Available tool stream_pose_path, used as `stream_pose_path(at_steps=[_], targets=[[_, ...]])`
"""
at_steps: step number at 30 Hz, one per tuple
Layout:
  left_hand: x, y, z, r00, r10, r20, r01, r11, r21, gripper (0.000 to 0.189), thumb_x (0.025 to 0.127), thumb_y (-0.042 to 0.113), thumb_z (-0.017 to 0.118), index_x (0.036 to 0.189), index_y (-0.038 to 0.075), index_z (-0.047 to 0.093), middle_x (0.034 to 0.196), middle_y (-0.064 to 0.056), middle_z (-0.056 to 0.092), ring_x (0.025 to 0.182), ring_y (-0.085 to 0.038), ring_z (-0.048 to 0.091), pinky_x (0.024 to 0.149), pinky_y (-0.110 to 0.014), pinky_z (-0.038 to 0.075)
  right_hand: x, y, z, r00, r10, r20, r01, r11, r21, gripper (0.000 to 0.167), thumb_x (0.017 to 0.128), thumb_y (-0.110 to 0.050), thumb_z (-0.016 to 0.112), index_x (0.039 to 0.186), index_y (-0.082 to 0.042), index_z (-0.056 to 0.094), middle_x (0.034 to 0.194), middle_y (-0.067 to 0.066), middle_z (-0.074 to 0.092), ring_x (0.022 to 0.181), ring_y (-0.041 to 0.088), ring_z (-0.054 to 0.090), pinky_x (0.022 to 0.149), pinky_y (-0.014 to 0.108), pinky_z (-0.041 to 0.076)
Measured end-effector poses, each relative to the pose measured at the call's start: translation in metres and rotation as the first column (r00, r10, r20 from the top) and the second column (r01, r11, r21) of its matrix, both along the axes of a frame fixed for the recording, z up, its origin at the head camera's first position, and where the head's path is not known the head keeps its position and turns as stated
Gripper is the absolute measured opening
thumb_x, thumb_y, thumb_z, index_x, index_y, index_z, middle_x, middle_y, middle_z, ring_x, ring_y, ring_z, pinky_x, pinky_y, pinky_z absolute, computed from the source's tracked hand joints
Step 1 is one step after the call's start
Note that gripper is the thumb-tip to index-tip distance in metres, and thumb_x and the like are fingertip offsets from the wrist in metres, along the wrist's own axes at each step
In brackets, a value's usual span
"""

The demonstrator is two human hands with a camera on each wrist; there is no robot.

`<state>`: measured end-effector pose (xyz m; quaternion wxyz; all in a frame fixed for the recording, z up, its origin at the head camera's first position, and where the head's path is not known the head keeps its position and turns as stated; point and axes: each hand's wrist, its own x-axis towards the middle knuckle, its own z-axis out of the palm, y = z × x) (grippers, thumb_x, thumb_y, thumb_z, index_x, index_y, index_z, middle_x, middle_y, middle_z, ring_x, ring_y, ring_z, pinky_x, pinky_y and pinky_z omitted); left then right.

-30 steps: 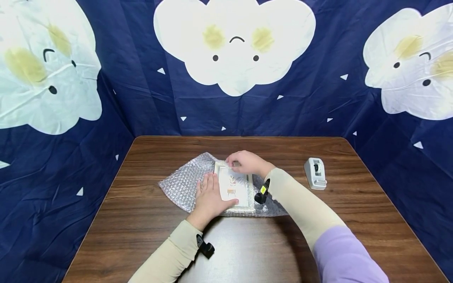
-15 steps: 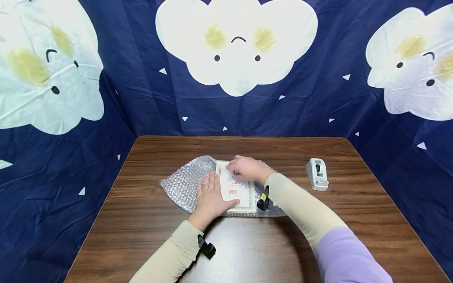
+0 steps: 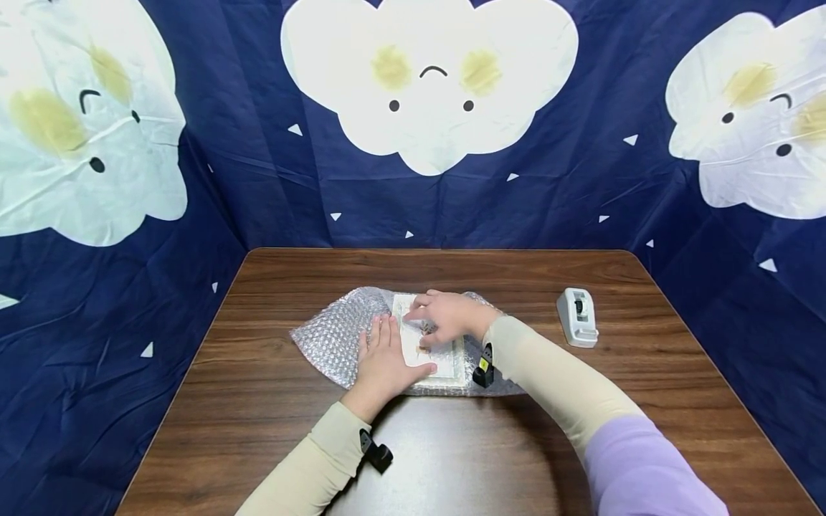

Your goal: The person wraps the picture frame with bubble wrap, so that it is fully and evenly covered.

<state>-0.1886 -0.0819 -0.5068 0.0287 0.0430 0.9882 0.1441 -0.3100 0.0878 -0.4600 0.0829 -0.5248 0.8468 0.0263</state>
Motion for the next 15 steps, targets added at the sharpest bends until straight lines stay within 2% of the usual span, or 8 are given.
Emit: stream_pose_path(at_steps=[3,8,15], targets=[[0.000,0.000,-0.001,1.000,0.001,-0.006,-0.001,1.000,-0.010,0.131,0.077,0.086,0.056,0.159,-0.006,0.011,0.167,-0.022,0.008,0.155,-0.036,0.002,0.122,-0.057,0.000,0.002,0.000,0.004,1.000,0.002,0.013,-0.003,0.999,0.048,0.077,0.085,-0.056,0.072,0.151,-0.023,0.050,0.149,0.008,0.049,0.137,0.028,0.046,0.118,0.042,0.031],[-0.001,0.000,0.000,1.000,0.002,-0.020,-0.002,1.000,-0.019,0.131,0.076,0.085,0.058,0.160,-0.004,0.011,0.167,-0.022,0.006,0.155,-0.036,0.001,0.122,-0.057,0.001,0.005,0.000,0.011,0.996,-0.054,0.067,0.044,0.989,0.140,0.096,0.075,-0.059,0.081,0.156,-0.028,0.041,0.159,0.005,0.038,0.146,0.028,0.034,0.123,0.044,0.020],[-0.004,-0.004,0.002,0.998,-0.039,-0.056,0.036,0.998,-0.054,0.128,0.074,0.085,0.060,0.162,0.003,0.016,0.168,-0.021,0.004,0.155,-0.037,-0.001,0.122,-0.059,0.003,0.007,-0.002,0.010,0.993,-0.098,0.064,0.085,0.980,0.178,0.102,0.069,-0.057,0.086,0.157,-0.033,0.039,0.161,0.002,0.034,0.146,0.036,0.031,0.120,0.047,0.027]])
